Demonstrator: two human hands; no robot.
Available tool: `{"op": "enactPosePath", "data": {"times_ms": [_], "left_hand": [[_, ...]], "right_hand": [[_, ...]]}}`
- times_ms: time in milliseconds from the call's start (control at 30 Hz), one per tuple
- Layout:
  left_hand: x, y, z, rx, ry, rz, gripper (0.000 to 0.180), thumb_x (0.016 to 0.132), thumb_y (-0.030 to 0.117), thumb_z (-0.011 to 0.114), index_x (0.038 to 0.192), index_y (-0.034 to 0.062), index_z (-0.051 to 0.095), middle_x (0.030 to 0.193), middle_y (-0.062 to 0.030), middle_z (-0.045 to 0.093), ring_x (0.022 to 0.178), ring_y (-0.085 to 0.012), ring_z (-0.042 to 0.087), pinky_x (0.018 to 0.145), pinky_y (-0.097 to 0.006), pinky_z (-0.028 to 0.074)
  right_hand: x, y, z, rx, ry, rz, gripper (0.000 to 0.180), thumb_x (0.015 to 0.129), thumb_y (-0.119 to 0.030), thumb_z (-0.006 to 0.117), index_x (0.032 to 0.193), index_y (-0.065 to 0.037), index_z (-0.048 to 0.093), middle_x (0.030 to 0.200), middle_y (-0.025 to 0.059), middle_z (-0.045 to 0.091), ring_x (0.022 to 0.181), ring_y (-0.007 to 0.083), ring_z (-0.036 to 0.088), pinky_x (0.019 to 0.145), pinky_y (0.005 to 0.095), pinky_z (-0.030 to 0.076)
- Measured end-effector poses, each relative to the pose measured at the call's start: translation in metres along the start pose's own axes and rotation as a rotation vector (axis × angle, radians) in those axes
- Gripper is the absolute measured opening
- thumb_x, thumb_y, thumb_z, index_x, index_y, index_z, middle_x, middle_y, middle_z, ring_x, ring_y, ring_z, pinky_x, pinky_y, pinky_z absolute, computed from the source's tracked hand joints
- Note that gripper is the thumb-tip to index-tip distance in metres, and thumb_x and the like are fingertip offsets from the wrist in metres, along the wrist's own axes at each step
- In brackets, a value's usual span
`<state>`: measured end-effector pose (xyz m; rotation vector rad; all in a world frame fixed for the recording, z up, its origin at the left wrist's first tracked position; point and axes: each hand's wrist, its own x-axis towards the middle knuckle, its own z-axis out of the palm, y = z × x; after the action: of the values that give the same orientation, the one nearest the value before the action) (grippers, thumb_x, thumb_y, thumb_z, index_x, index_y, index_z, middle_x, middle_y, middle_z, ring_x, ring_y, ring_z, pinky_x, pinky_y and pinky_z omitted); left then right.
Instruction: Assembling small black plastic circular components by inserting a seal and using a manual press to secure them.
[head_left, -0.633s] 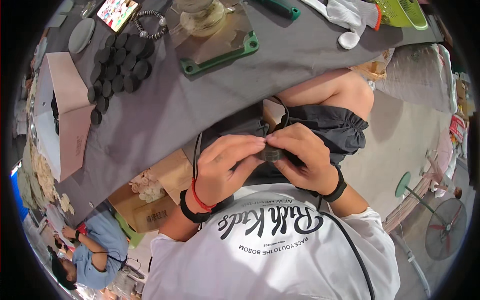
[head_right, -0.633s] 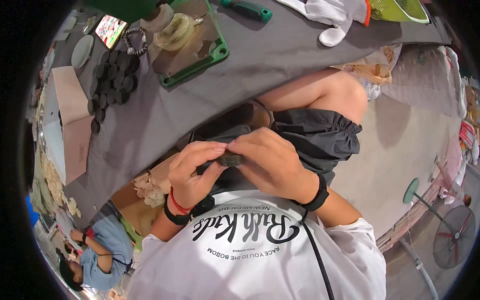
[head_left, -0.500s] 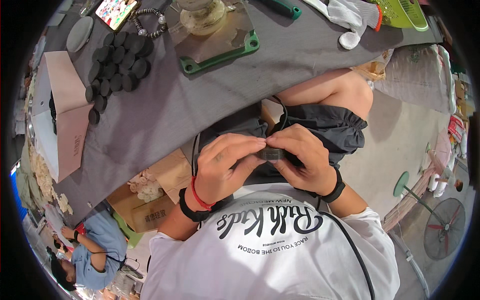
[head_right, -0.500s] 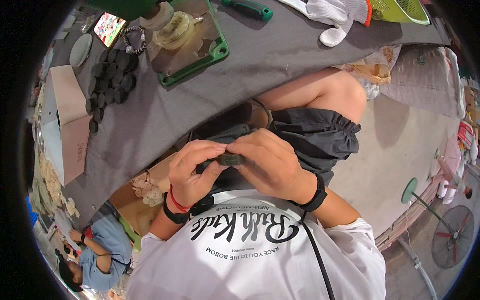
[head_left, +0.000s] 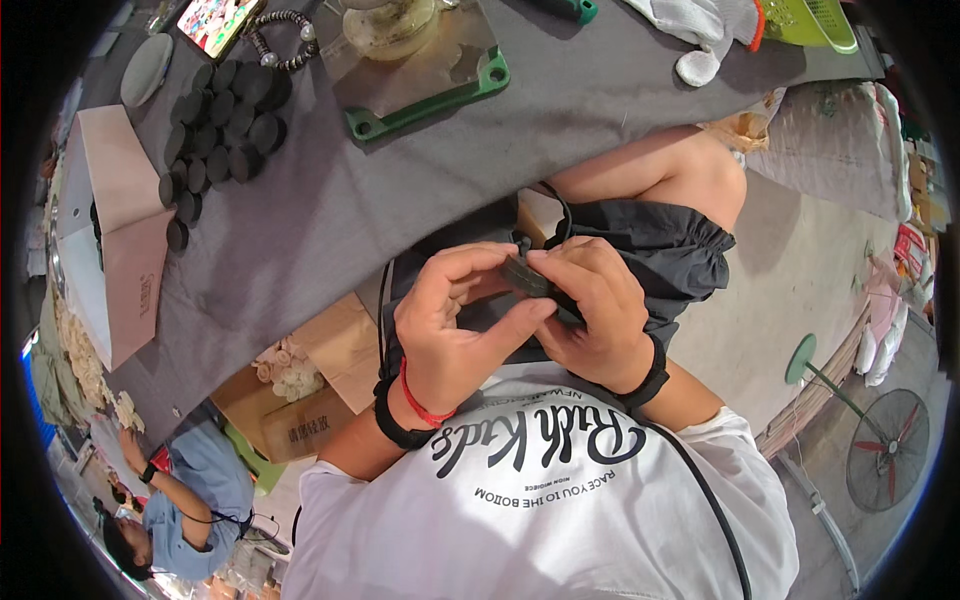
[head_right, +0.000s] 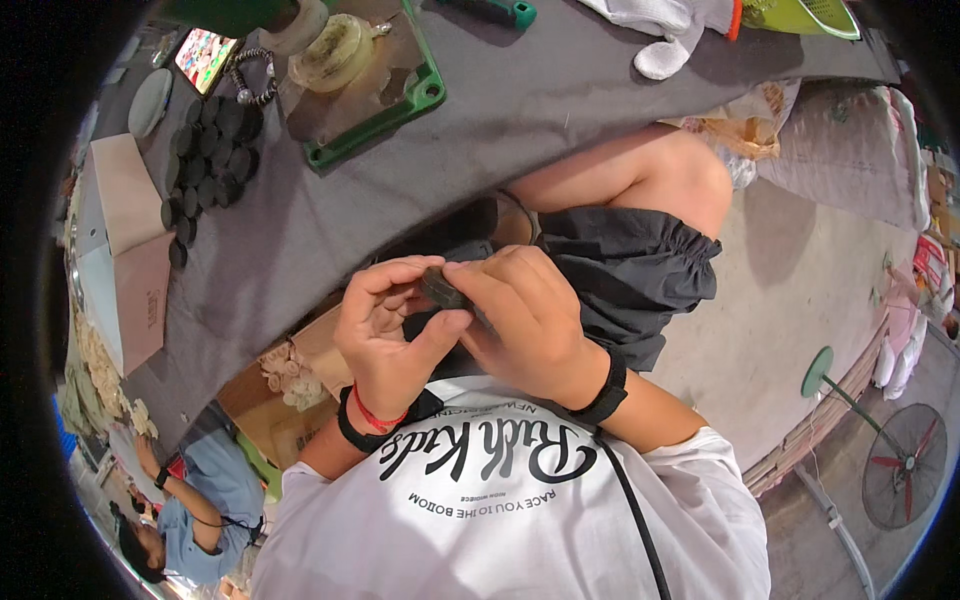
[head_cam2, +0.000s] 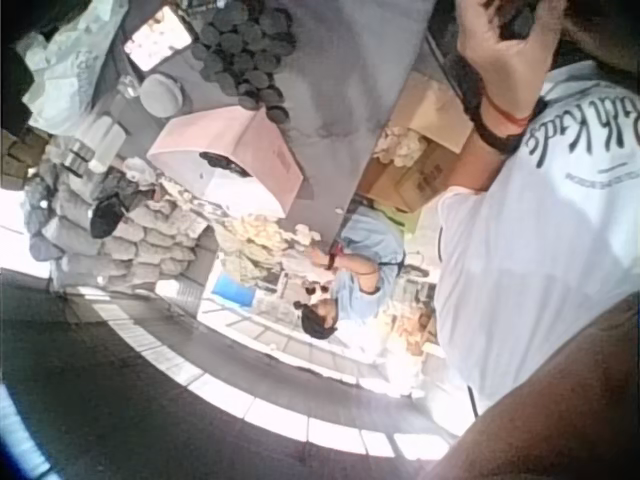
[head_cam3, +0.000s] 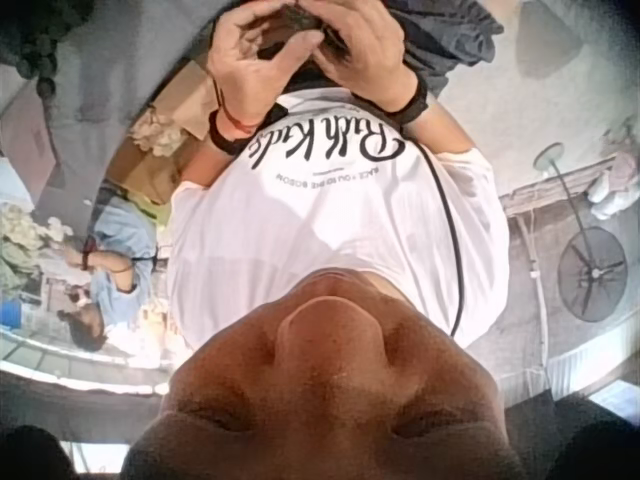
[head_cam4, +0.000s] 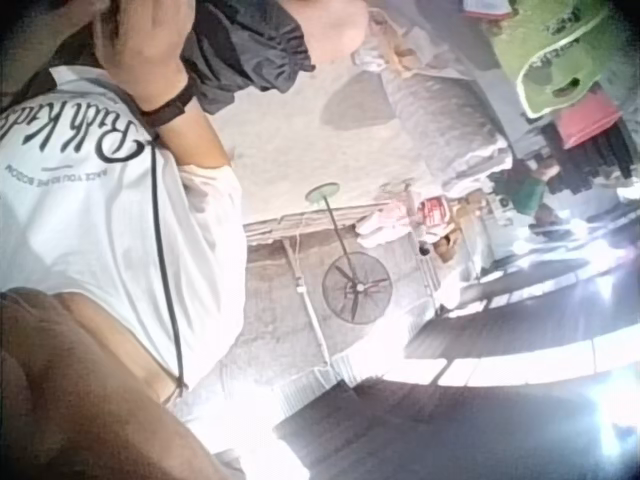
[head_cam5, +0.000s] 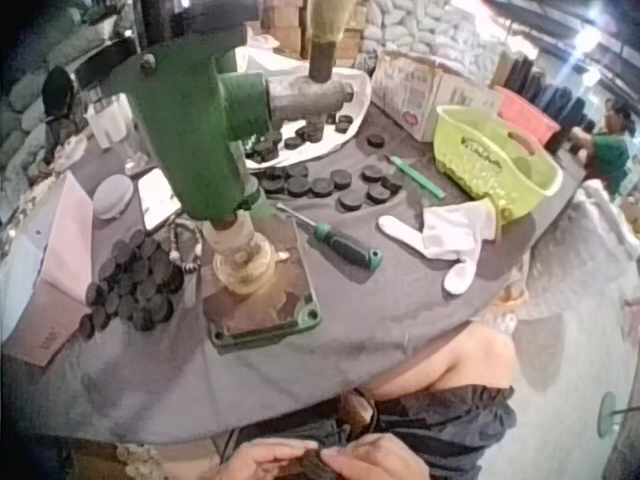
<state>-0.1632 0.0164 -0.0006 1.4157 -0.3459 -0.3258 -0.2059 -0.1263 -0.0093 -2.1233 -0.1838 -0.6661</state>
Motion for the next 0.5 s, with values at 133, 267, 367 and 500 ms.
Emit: {"op": "enactPosePath", "data": {"times_ms": [133, 267, 367, 500], "left_hand": [[0.002, 0.002, 0.0, 0.081, 0.028, 0.018, 0.041, 0.072, -0.002, 0.075, 0.108, -0.0053, 0.056, 0.109, -0.0142, 0.059, 0.095, -0.0209, 0.063, 0.081, -0.031, 0.056], [0.008, 0.01, -0.014, 0.098, -0.051, -0.05, 0.042, 0.07, -0.002, 0.075, 0.109, -0.0038, 0.06, 0.107, -0.0143, 0.061, 0.093, -0.02, 0.064, 0.079, -0.03, 0.056], [0.009, 0.016, -0.019, 0.165, -0.11, -0.087, 0.043, 0.069, 0.0, 0.077, 0.109, -0.0027, 0.063, 0.104, -0.014, 0.064, 0.09, -0.0186, 0.065, 0.078, -0.028, 0.056], [0.008, 0.019, -0.021, 0.163, -0.108, -0.123, 0.044, 0.067, 0.003, 0.079, 0.108, -0.0015, 0.064, 0.1, -0.0135, 0.067, 0.087, -0.0176, 0.067, 0.077, -0.027, 0.055]], "right_hand": [[-0.003, 0.005, -0.002, -0.03, 0.012, -0.017, 0.045, 0.059, 0.002, 0.072, 0.102, 0.002, 0.059, 0.089, 0.0135, 0.06, 0.071, 0.0285, 0.058, 0.062, 0.0338, 0.049], [-0.002, 0.007, -0.021, 0.143, -0.141, 0.087, 0.047, 0.066, -0.006, 0.073, 0.109, 0.002, 0.057, 0.096, 0.0147, 0.06, 0.071, 0.0252, 0.057, 0.062, 0.0323, 0.048], [-0.002, 0.01, -0.027, 0.22, -0.218, 0.184, 0.048, 0.071, -0.011, 0.073, 0.113, 0.003, 0.055, 0.099, 0.0151, 0.059, 0.07, 0.0231, 0.056, 0.063, 0.0307, 0.048], [-0.008, 0.015, -0.02, 0.144, -0.213, 0.257, 0.045, 0.072, 0.003, 0.064, 0.115, 0.002, 0.053, 0.096, 0.0143, 0.059, 0.071, 0.024, 0.057, 0.066, 0.0311, 0.048]]}}
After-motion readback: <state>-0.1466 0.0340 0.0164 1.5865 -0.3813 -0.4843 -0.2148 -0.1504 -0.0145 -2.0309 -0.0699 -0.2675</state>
